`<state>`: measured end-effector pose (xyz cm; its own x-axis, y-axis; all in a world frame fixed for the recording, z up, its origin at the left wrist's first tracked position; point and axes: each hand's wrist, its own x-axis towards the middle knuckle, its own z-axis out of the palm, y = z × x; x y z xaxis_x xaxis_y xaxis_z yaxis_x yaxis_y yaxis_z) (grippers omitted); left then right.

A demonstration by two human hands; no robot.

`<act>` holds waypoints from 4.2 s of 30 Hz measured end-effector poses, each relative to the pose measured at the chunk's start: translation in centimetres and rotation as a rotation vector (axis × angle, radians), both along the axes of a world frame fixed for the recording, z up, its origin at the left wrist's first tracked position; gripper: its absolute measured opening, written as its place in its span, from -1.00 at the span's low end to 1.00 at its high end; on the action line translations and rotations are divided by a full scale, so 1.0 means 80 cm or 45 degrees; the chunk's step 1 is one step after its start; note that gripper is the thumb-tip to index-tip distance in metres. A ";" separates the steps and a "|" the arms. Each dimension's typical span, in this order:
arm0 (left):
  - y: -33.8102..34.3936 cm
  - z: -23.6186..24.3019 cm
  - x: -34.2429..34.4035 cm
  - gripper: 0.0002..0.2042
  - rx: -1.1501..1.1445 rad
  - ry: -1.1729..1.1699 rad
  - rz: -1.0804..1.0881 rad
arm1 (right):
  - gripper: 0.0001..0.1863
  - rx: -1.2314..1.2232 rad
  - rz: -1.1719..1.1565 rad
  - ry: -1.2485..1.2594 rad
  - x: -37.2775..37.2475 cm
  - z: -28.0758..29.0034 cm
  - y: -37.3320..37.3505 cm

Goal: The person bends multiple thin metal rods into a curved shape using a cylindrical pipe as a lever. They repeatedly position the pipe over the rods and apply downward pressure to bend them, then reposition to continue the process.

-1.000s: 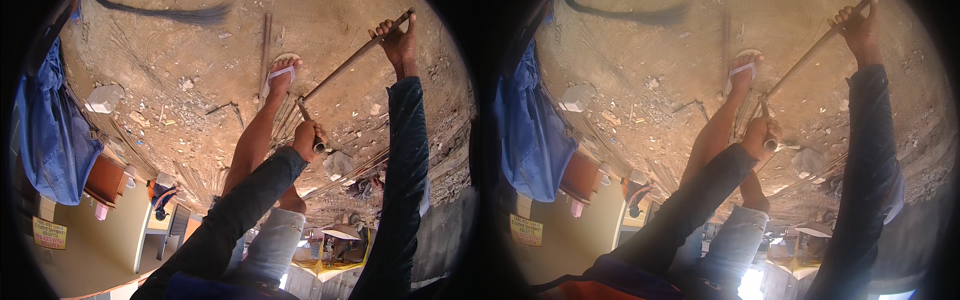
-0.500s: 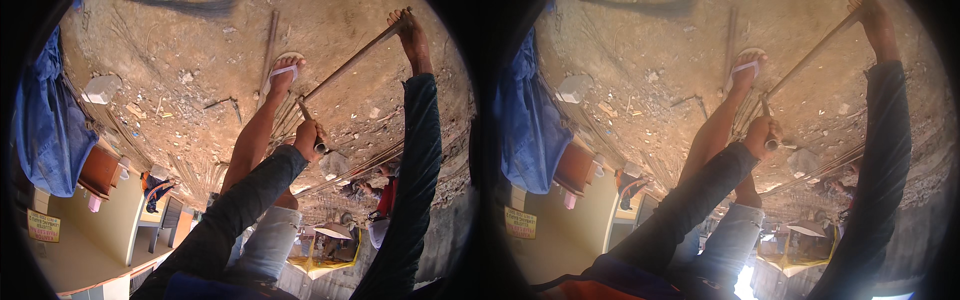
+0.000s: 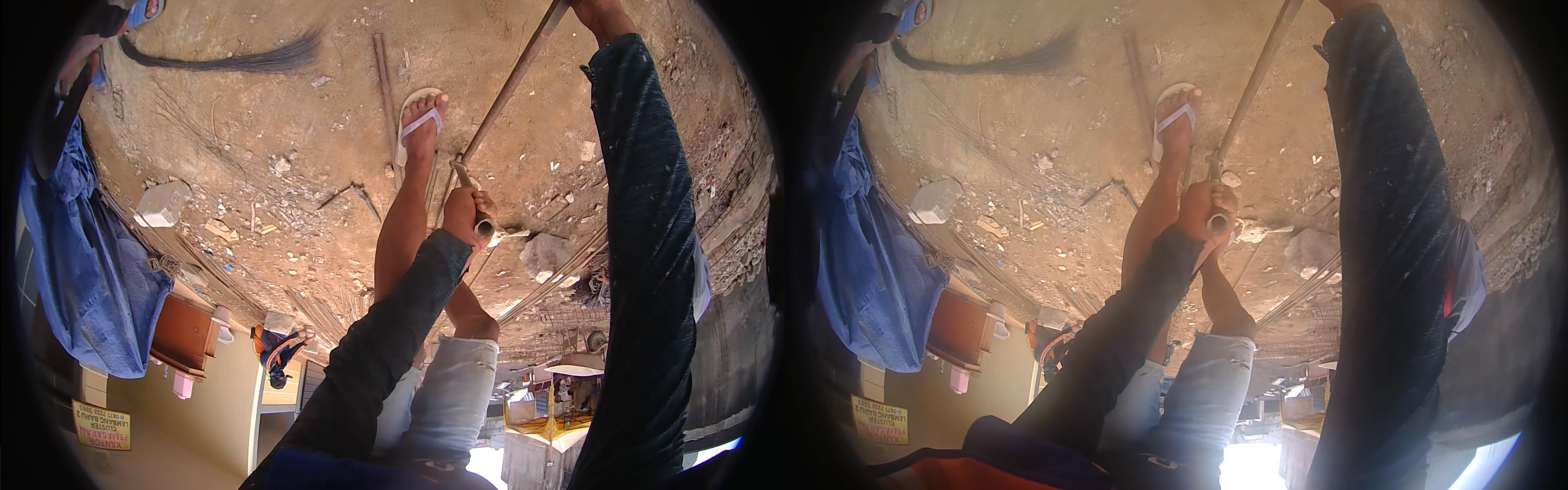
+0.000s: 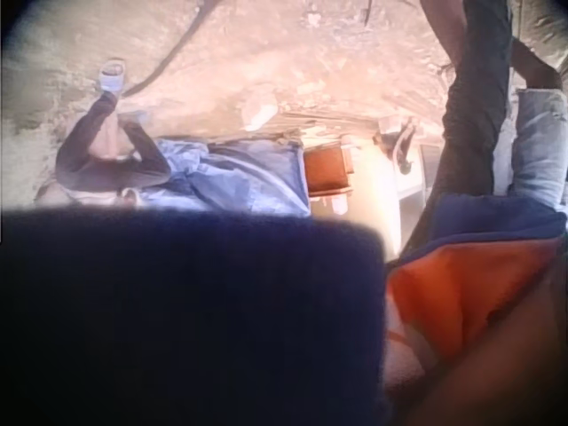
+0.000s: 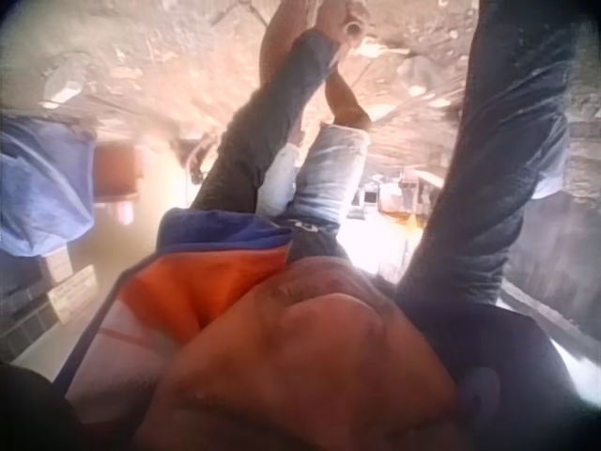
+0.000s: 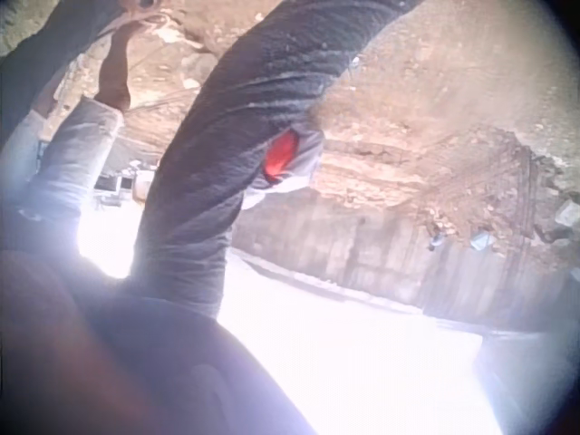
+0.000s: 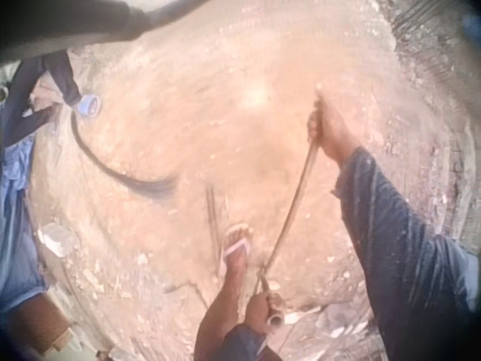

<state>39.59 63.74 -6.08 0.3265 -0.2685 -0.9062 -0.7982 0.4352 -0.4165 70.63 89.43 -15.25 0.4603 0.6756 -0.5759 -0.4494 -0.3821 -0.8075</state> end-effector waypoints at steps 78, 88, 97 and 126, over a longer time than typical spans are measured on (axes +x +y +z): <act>-0.050 0.004 -0.017 -0.83 0.016 -0.178 -0.123 | -0.67 -0.026 0.175 -0.471 -0.289 0.486 -0.635; -0.042 0.049 0.004 -0.92 0.630 -0.163 -0.859 | -0.37 -0.788 1.275 -0.323 -0.233 0.534 -0.451; -0.099 0.102 -0.108 -0.81 0.301 -0.178 -1.057 | -0.69 -1.238 1.891 -0.215 -0.193 0.476 -0.382; -0.141 0.031 -0.099 -0.82 0.266 -0.097 -1.030 | -0.82 -0.757 1.682 -0.281 -0.198 0.459 -0.439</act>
<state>31.65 52.47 -3.61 0.1674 -0.2755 -0.9466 -0.1794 0.9356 -0.3040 54.77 54.29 21.46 -0.1780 0.3604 -0.9157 0.5932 -0.7032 -0.3920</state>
